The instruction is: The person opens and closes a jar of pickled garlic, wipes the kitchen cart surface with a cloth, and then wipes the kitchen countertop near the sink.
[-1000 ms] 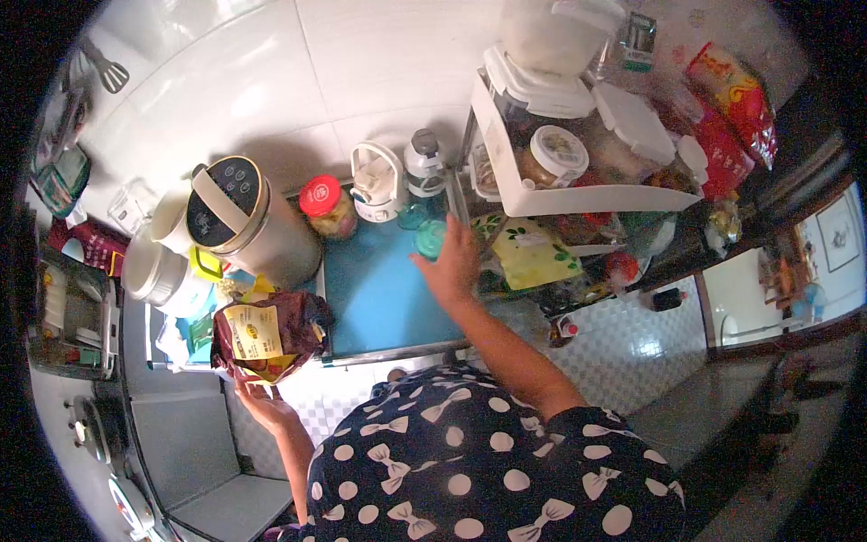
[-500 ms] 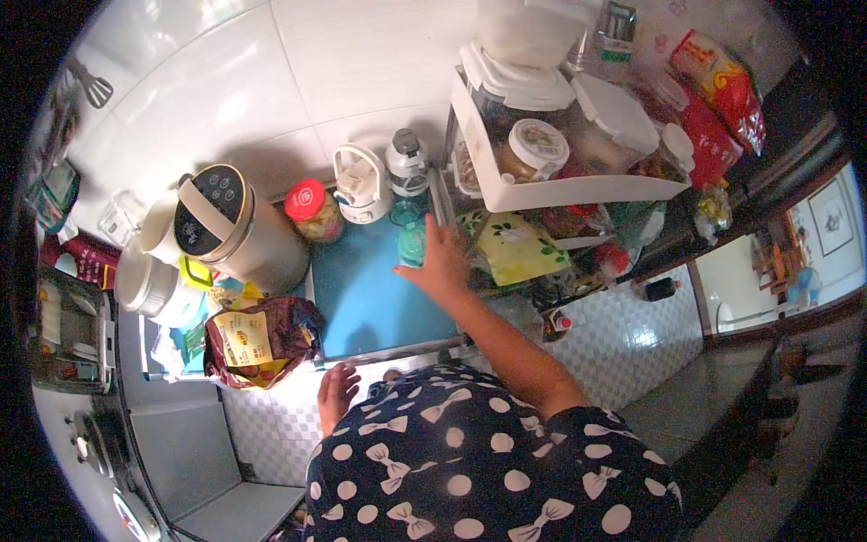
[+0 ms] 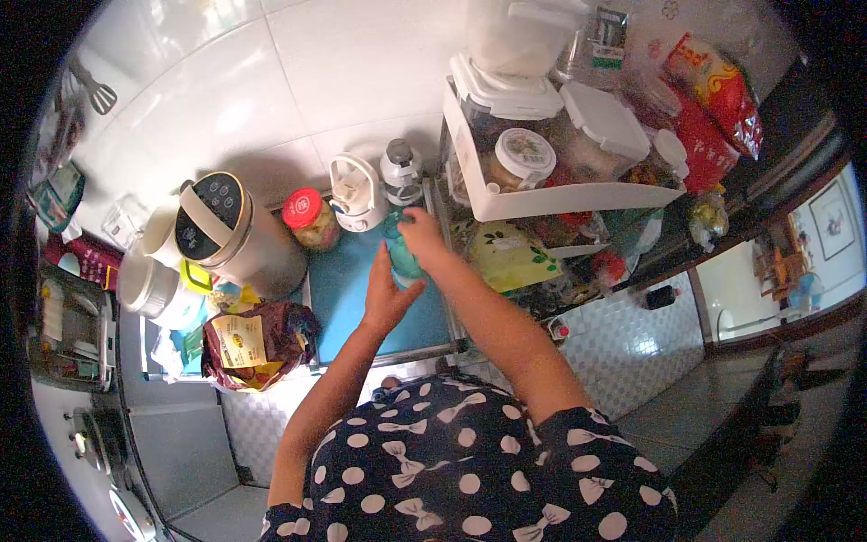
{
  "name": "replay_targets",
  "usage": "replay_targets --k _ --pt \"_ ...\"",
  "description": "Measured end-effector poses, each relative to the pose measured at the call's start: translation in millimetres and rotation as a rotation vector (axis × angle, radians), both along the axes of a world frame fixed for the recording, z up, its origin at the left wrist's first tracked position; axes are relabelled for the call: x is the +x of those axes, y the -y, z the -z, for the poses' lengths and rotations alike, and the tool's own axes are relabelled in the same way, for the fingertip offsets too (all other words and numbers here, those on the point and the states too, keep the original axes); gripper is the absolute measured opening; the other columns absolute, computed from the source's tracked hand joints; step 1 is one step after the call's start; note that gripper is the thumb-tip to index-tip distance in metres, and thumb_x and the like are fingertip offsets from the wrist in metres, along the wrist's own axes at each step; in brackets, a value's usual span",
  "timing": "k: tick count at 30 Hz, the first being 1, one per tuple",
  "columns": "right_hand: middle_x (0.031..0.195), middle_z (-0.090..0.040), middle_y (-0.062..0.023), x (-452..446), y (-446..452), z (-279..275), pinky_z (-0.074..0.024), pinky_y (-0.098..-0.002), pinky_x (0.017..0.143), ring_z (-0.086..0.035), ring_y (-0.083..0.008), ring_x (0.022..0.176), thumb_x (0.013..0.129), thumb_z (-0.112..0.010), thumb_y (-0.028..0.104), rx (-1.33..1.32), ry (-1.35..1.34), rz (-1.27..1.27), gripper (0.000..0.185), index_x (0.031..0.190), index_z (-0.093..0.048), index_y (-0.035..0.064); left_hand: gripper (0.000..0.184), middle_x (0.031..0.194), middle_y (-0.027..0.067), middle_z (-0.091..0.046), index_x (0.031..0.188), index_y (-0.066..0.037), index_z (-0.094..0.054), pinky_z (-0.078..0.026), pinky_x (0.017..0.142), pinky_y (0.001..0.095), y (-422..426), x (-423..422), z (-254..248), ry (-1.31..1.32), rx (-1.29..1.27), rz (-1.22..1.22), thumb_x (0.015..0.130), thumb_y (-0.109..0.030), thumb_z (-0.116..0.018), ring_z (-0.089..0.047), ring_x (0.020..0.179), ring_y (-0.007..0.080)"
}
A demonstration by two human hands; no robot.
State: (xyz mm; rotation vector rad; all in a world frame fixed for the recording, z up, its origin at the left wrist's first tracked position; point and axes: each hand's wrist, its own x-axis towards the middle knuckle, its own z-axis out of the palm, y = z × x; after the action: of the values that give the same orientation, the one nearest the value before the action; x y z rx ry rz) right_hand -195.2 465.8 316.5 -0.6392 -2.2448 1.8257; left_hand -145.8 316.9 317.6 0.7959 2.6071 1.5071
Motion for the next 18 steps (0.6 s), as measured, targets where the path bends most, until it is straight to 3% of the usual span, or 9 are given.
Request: replay_targets --k 6,9,12,15,18 --pt "0.111 -0.061 -0.0121 7.6 -6.5 -5.5 -0.0480 -0.0313 0.085 -0.060 -0.0215 0.100 0.081 -0.058 0.001 -0.444 -0.023 -0.089 0.049 0.129 -0.050 -0.0015 0.103 0.137 0.0270 -0.043 0.146 0.001 -0.018 -0.039 0.102 0.0397 -4.9 1.0 -13.5 0.137 -0.029 -0.033 0.068 -0.023 -0.080 -0.047 0.124 0.0381" --pt "0.112 -0.062 -0.0106 13.5 -12.0 -10.0 -0.0478 -0.0321 0.082 -0.059 -0.0188 0.098 0.077 -0.060 0.001 -0.381 -0.056 -0.092 0.047 0.123 -0.054 0.0012 0.099 0.133 0.0263 -0.046 0.146 0.001 -0.020 -0.042 0.099 0.0402 3.5 -11.9 -7.1 0.093 -0.066 0.016 0.069 -0.021 -0.078 -0.050 0.120 0.0386" --pt "0.122 -0.056 -0.0104 34.9 -9.2 -49.9 -0.0436 -0.0317 0.095 -0.053 -0.0191 0.112 0.080 -0.055 -0.001 -0.294 -0.193 -0.270 0.047 0.127 -0.050 -0.0003 0.096 0.131 0.0254 -0.048 0.145 0.000 -0.021 -0.043 0.098 0.0412 7.8 -19.5 1.7 0.064 -0.089 0.048 0.069 -0.020 -0.077 -0.051 0.118 0.0394" --pt "0.126 -0.054 -0.0137 55.8 -1.0 -60.0 -0.0430 -0.0344 0.096 -0.051 -0.0227 0.119 0.077 -0.058 0.002 -0.128 -0.395 -0.472 0.049 0.125 -0.052 0.0032 0.099 0.133 0.0259 -0.047 0.146 0.000 -0.019 -0.043 0.099 0.0396 9.6 -24.0 1.1 0.091 -0.112 0.057 0.068 -0.019 -0.078 -0.050 0.120 0.0390" --pt "0.135 -0.047 -0.0157 82.7 8.0 -56.5 -0.0380 -0.0428 0.104 -0.044 -0.0292 0.129 0.077 -0.058 0.003 0.698 -0.524 -0.615 0.052 0.128 -0.049 0.0036 0.099 0.132 0.0245 -0.049 0.146 0.000 -0.021 -0.043 0.098 0.0396 12.9 -20.0 -6.3 0.126 -0.012 0.044 0.067 -0.015 -0.078 -0.051 0.120 0.0375"
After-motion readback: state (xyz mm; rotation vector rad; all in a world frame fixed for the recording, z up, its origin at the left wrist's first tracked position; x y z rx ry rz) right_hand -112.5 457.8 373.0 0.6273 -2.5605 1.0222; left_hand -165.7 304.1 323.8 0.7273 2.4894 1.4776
